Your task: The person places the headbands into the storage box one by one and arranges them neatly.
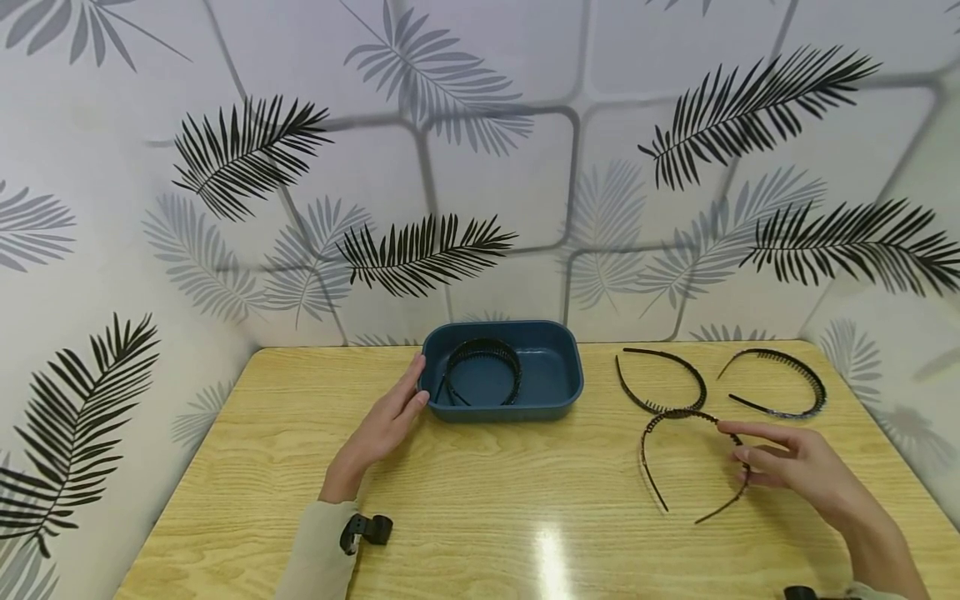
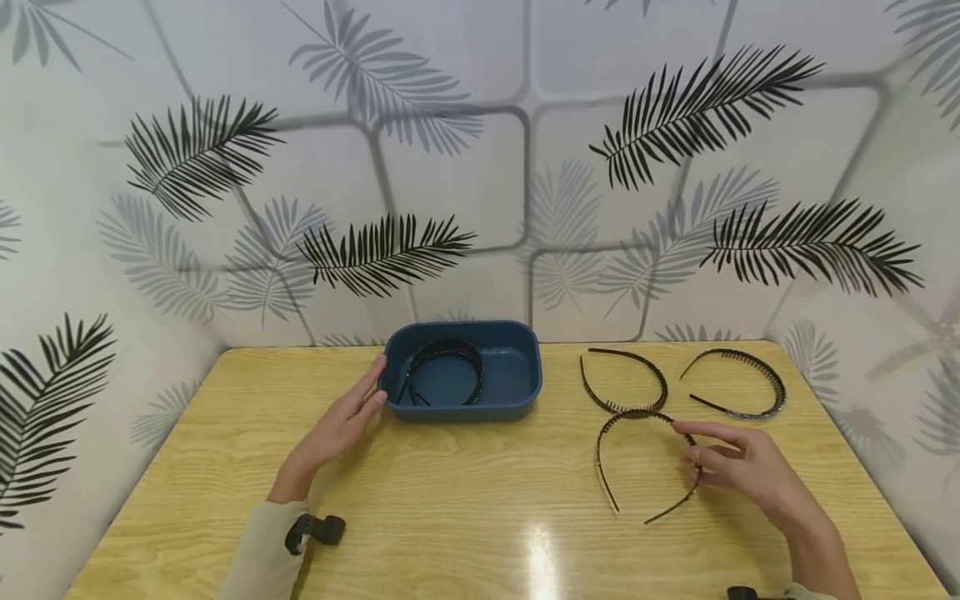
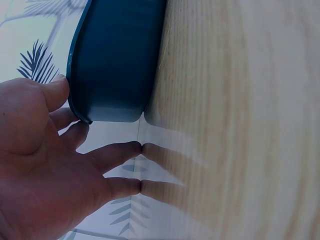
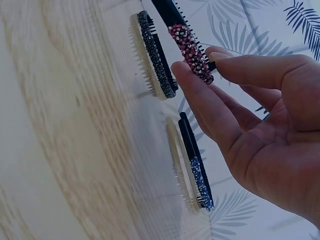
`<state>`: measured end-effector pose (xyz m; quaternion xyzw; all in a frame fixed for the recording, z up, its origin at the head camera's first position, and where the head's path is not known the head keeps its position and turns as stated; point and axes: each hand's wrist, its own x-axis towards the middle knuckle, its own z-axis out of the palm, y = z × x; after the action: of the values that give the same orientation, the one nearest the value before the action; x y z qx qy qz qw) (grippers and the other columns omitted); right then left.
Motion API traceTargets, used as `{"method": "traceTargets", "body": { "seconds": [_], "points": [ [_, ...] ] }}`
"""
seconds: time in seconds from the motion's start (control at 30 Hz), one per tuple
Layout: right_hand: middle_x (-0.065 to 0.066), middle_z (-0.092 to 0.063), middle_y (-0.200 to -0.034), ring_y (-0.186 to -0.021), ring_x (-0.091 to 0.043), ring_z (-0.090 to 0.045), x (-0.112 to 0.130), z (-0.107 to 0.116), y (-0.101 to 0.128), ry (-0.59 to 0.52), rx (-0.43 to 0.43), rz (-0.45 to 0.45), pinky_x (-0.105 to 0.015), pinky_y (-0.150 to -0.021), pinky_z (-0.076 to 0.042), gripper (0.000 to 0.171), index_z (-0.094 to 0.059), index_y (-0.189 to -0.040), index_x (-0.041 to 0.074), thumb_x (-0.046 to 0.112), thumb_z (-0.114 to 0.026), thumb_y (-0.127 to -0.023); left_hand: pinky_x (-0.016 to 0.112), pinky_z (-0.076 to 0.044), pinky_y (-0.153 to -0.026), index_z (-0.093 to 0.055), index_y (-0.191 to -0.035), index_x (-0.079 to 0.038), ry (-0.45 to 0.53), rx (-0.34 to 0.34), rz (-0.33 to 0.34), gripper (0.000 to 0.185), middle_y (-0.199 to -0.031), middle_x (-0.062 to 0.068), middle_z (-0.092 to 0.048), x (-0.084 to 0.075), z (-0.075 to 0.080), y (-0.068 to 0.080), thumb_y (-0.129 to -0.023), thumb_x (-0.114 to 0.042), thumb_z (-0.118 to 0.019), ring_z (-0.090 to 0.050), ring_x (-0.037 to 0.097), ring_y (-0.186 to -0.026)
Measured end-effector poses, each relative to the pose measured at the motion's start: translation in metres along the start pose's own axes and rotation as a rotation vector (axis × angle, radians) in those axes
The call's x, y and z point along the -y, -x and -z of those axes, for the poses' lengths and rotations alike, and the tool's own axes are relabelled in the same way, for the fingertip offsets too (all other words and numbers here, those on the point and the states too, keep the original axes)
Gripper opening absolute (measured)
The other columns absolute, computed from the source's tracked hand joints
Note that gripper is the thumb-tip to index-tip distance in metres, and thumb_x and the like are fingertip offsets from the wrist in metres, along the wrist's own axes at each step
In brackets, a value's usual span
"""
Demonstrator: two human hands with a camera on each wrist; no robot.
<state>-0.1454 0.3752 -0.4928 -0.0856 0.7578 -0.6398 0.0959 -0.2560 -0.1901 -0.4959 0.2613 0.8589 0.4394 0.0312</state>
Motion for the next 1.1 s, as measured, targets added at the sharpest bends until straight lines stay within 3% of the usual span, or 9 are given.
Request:
{"method": "traceTargets", "body": {
  "seconds": [0.63, 1.1],
  "points": [
    [0.013, -0.067, -0.129, -0.103, -0.016, -0.073, 0.01, -0.018, -0.006, -0.111, -0.062, 0.071, -0.043, -0.081, -0.06, 0.04, -0.059, -0.139, -0.008, -0.006, -0.061, -0.1, 0.057, -0.017, -0.122, -0.013, -0.163, 0.004, -0.013, -0.021, -0.023, 0.06, -0.17, 0.018, -0.006, -0.002, -0.002, 0.0, -0.113, -0.015, -0.04, -0.01, 0.037, -0.156],
    [0.012, -0.069, -0.125, -0.098, -0.015, -0.074, 0.019, -0.036, -0.012, -0.103, -0.109, 0.101, -0.042, -0.079, -0.06, 0.039, -0.059, -0.137, -0.011, -0.005, -0.064, -0.099, 0.056, -0.016, -0.123, -0.012, -0.163, 0.003, -0.012, -0.02, -0.015, 0.06, -0.17, 0.016, -0.005, -0.004, -0.001, 0.0, -0.113, -0.016, -0.04, -0.009, 0.035, -0.156]
  ]
}}
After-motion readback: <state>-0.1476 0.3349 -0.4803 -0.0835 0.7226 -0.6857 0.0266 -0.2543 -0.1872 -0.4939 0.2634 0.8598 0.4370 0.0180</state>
